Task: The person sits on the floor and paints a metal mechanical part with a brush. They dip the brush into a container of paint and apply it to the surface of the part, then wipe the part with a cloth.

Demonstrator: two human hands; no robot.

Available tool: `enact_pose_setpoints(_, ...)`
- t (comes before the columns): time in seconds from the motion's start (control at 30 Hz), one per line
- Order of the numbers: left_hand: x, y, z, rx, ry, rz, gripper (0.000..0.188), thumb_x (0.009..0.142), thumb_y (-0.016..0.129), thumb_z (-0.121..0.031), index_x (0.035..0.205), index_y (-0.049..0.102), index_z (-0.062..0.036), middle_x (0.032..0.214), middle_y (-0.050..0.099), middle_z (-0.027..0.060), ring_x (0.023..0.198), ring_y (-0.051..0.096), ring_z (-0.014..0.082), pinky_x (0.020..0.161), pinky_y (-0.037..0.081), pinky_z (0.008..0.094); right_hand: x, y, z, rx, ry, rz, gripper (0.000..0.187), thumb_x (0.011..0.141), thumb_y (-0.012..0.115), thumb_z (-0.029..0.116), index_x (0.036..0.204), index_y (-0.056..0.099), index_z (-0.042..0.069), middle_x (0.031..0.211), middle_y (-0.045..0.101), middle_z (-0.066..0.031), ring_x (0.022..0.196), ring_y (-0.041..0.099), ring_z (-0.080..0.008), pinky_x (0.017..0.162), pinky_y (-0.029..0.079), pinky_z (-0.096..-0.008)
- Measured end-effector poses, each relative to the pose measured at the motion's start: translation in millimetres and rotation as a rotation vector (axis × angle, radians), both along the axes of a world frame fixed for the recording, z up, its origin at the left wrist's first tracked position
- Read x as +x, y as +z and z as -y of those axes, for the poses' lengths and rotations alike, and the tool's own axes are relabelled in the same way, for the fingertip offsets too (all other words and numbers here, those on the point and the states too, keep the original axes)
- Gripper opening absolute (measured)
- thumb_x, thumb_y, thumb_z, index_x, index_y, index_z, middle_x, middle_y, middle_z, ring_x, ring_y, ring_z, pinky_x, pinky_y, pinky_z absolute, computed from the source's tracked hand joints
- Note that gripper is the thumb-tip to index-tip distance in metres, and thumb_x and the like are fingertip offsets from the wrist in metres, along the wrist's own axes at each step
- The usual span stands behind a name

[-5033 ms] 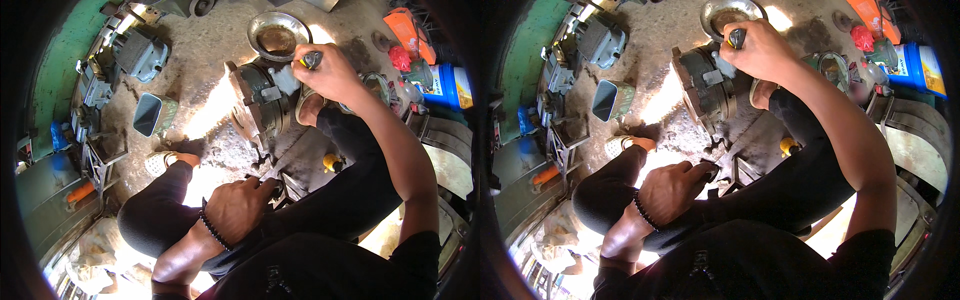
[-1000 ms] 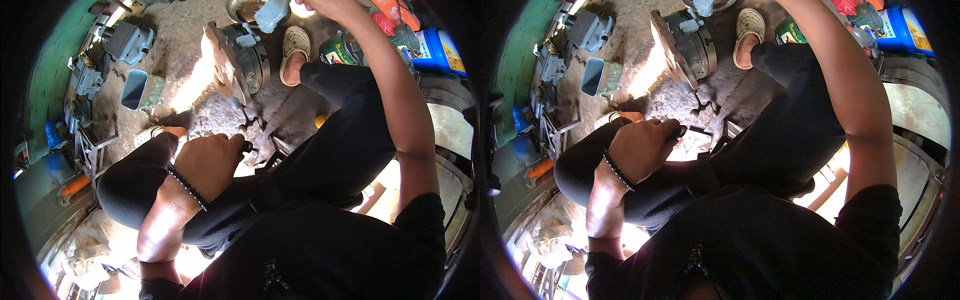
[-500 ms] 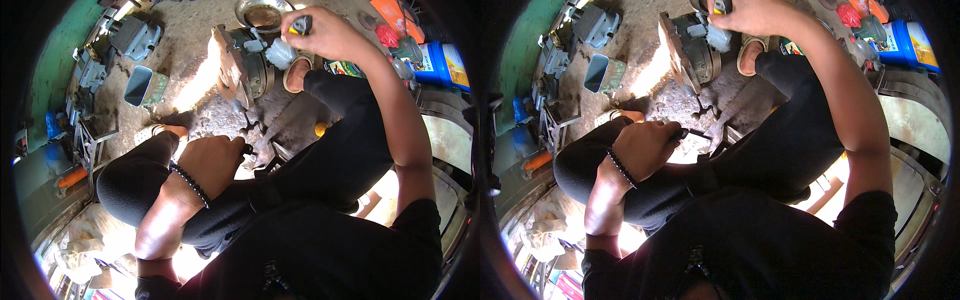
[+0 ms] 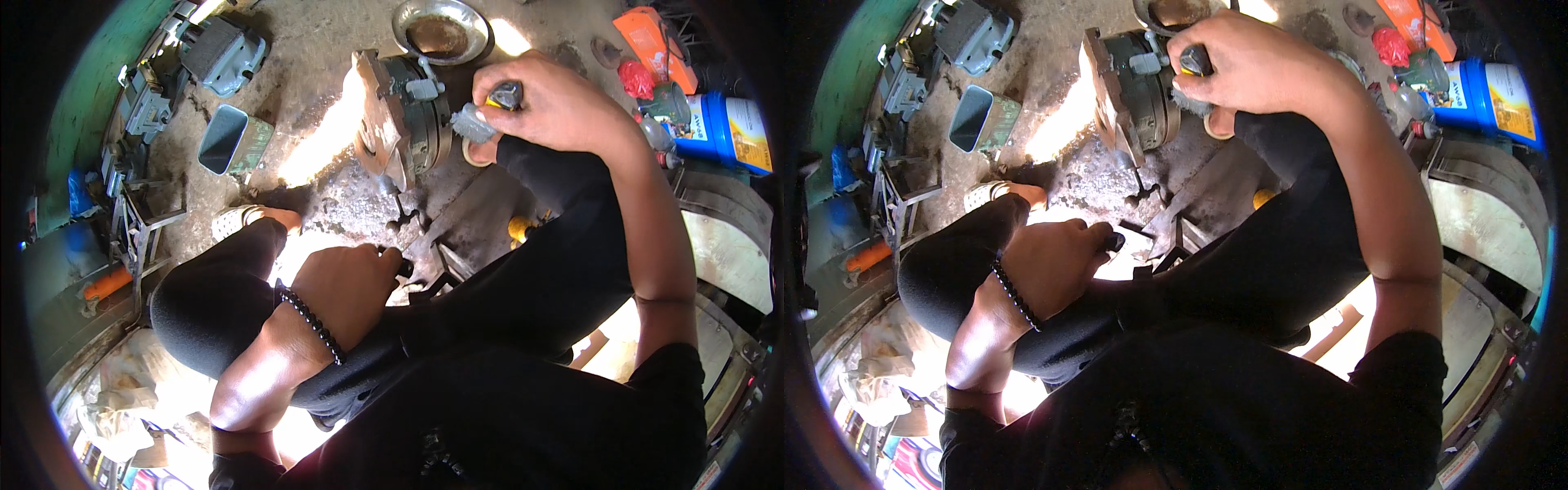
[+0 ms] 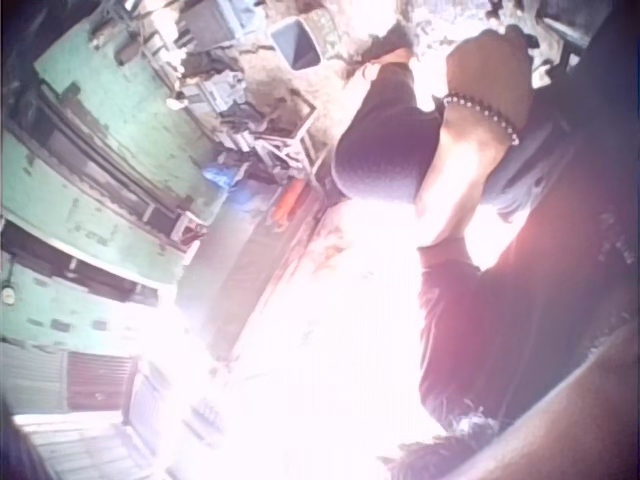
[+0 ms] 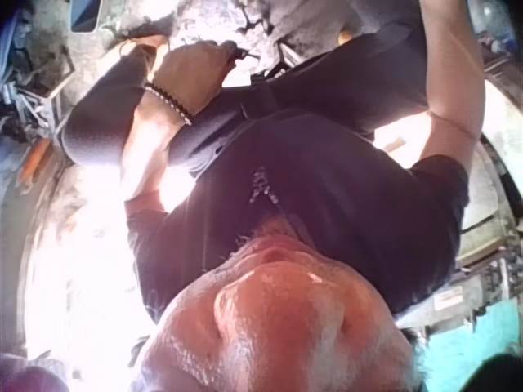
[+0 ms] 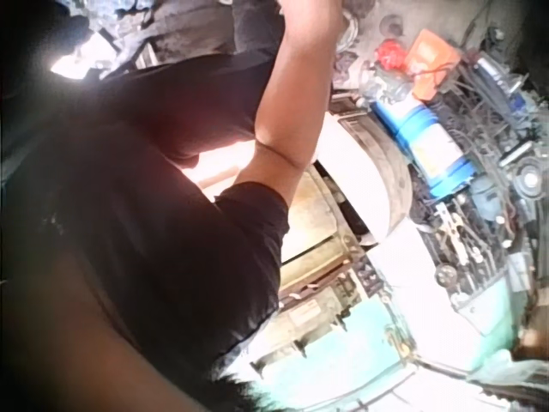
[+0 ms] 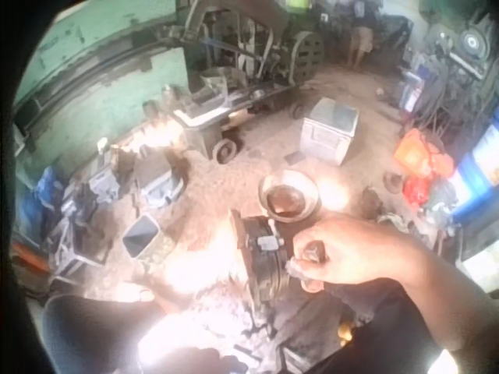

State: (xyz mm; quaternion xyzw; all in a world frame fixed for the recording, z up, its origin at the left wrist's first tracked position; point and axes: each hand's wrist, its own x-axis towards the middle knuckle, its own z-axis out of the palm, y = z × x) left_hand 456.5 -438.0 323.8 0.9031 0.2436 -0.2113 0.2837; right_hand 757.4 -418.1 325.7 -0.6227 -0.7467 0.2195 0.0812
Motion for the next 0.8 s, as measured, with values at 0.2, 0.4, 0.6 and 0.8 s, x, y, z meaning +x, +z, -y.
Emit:
enact_pose_setpoints(0.2, -2.2, 8.8, -3.9, -0.055, -0.018, -0.003, 0.017, 0.089, 0.055, -0.009, 0.101, 0.066, -0.0035, 0.088, 0.07, 0.0159, 0.081, 0.072, 0.033, 0.07, 0.057, 0.0421, 20.4, 30.9, -4.3, -0.064, -0.155, -0.18, 0.016, 0.088, 0.071, 0.015, 0.096, 0.068, 0.001, 0.084, 0.067, -0.0034, 0.074, 0.059, -0.0103, 0.069, 0.049, -0.0274)
enact_pose_setpoints(0.4, -9.3, 8.3, -6.1, -0.053, 0.023, 0.064, 0.016, 0.091, 0.057, -0.017, 0.097, 0.069, -0.0077, 0.083, 0.068, 0.0144, 0.077, 0.07, 0.0324, 0.067, 0.053, 0.045, 51.3, 55.9, -15.4, 0.098, -0.538, -0.499, 0.022, 0.09, 0.072, 0.023, 0.102, 0.071, 0.005, 0.076, 0.065, -0.0037, 0.067, 0.057, -0.008, 0.063, 0.047, -0.0227)
enact_pose_setpoints(0.6, -16.3, 12.9, -8.5, -0.055, 0.016, 0.057, 0.017, 0.09, 0.056, -0.015, 0.1, 0.069, -0.0096, 0.082, 0.066, 0.0146, 0.076, 0.069, 0.0327, 0.068, 0.054, 0.044, 59.2, 52.9, -26.4, 0.279, -0.586, -0.742, 0.029, 0.092, 0.069, 0.026, 0.104, 0.069, 0.0, 0.076, 0.064, -0.0064, 0.067, 0.058, -0.011, 0.063, 0.046, -0.0246)
enact_pose_setpoints(0.8, -21.1, 23.8, -9.8, -0.06, -0.006, 0.083, 0.016, 0.086, 0.058, -0.009, 0.096, 0.068, -0.0017, 0.086, 0.069, 0.0168, 0.08, 0.072, 0.0312, 0.069, 0.056, 0.0406, 50.6, 49.9, -38.0, 0.367, -0.609, -0.923, 0.027, 0.094, 0.067, 0.022, 0.106, 0.069, -0.002, 0.082, 0.065, -0.0084, 0.071, 0.058, -0.0126, 0.066, 0.047, -0.0257)
